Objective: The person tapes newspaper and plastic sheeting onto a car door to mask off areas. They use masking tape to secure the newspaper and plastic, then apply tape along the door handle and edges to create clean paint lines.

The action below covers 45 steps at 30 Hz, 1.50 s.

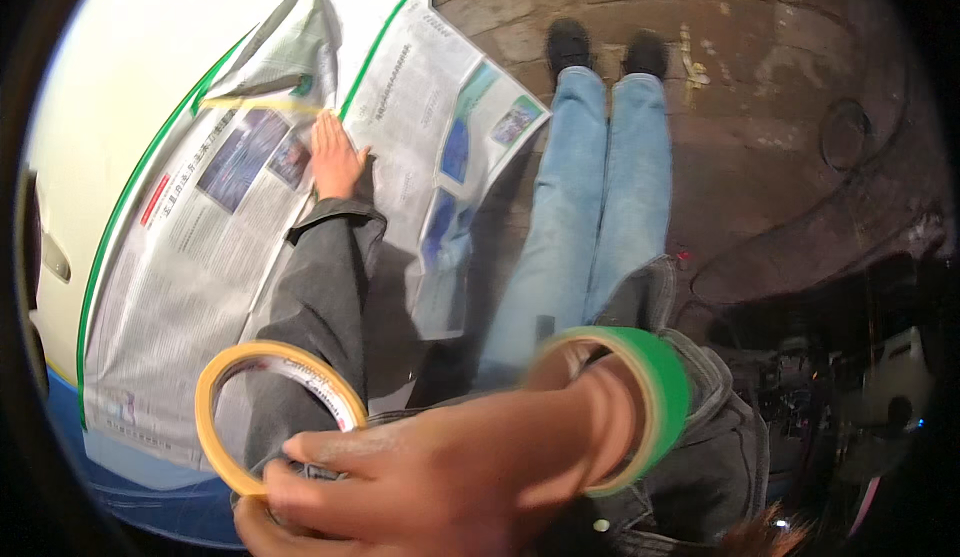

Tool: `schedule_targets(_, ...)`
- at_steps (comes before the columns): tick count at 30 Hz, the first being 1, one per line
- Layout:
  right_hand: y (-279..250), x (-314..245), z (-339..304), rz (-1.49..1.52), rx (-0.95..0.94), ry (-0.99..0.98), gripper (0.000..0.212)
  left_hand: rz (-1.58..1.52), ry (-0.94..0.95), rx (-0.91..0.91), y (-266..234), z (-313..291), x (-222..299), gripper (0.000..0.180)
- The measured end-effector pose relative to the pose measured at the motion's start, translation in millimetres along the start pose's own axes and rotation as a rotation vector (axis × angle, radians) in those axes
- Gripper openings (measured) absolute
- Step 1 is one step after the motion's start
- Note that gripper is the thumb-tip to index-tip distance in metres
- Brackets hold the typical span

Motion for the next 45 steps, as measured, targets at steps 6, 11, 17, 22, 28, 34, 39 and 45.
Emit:
schedule_targets(6,-9.0,5.0,-6.9,-0.015,0.045,0.075,0.010,0.001,0.044,-0.159,5.7,-24.1,14.8,0.086)
schedule_targets(11,-11.6,1.1,-10.9,0.015,0.107,0.116,0.007,-0.123,0.080,-0.009,9.0,-11.2,20.3,0.088)
schedule_targets(17,-50.4,23.8,-38.2,0.076,-0.329,0.067,0.015,-0.044,0.136,0.050,19.9,61.6,24.3,0.085)
schedule_targets(22,-98.1,70.2,-73.3,-0.123,-0.170,0.388,0.023,0.025,0.134,-0.016,37.9,129.2,42.5,0.092)
schedule_targets(28,-126.1,113.7,-115.3,-0.433,-0.163,0.822,0.019,0.142,0.088,-0.074,58.1,206.4,60.9,0.095)
schedule_targets(34,-136.2,160.1,-149.6,-0.540,-0.076,0.976,0.015,0.161,0.002,-0.156,74.4,266.3,73.0,0.093)
schedule_targets(39,-142.0,186.6,-162.1,-0.550,-0.059,1.006,0.016,0.170,-0.060,-0.163,80.1,283.2,82.2,0.093)
schedule_targets(45,-147.3,202.2,-165.4,-0.536,-0.018,1.054,0.013,0.198,-0.099,-0.211,82.7,296.8,85.6,0.094)
Point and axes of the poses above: each hand's wrist, its own z-axis towards the middle knuckle, its own y-axis out of the palm, x = y × z, the point moved 6 cm from there along z, towards the middle knuckle, and after that the axes turned 12 degrees about -x, right-handed, at the moved point
